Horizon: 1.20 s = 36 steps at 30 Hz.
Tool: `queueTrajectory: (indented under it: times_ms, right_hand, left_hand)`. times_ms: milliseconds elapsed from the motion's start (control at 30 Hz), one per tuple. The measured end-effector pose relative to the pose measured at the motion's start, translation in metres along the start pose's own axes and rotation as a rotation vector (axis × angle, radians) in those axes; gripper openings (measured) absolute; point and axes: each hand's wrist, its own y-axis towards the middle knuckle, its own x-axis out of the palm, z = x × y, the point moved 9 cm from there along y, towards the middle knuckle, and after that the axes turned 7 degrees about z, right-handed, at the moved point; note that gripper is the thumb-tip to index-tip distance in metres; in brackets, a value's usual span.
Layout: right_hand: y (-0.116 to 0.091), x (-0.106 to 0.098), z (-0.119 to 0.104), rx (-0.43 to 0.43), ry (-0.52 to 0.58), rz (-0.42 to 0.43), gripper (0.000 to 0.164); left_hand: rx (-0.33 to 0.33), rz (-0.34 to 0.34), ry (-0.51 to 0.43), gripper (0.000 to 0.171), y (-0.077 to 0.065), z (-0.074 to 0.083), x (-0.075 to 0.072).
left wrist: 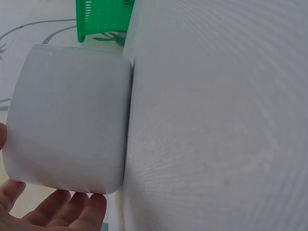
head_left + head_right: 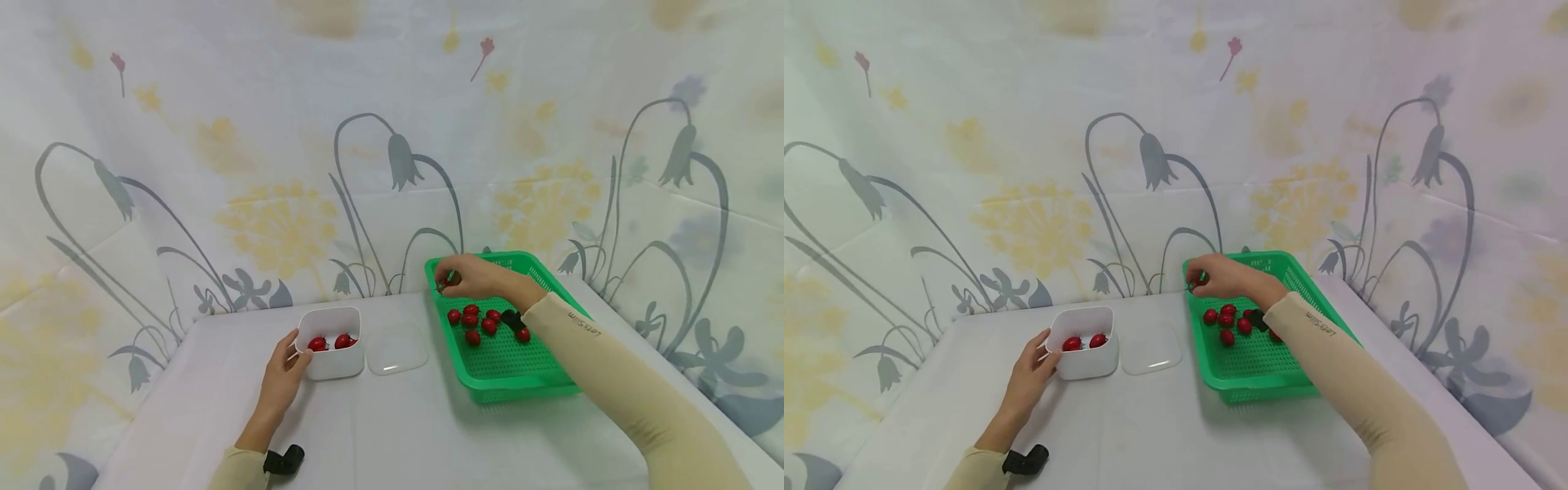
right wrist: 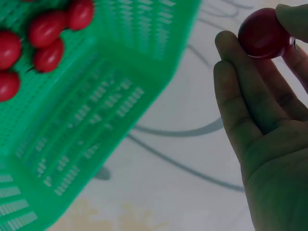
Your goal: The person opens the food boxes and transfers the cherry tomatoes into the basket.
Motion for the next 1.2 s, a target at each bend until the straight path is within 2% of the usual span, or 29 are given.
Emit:
queueTrajectory:
  times_ms: [267, 567, 700, 933, 1200]
  right_hand:
    - [-0.019, 0.006, 0.039, 0.069, -0.061, -0.028, 0.016]
    - [-0.035, 0.031, 0.079, 0.155, -0.128, -0.122, 0.016]
    - [-0.037, 0.043, 0.085, 0.171, -0.127, -0.161, 0.015]
    - [-0.039, 0.056, 0.084, 0.172, -0.152, -0.216, 0.015]
    - [-0.04, 0.055, 0.086, 0.184, -0.15, -0.209, 0.017]
  left_hand:
    - [0.001, 0.007, 0.0, 0.059, 0.004, -0.001, -0.001]
    - [-0.006, 0.003, -0.004, 0.06, 0.001, -0.002, -0.002]
    - [-0.009, 0.001, -0.012, 0.061, 0.0, -0.002, -0.003]
    - [-0.012, 0.001, 0.002, 0.06, 0.001, -0.003, -0.002]
    - [-0.012, -0.012, -0.012, 0.061, 0.0, -0.003, 0.0]
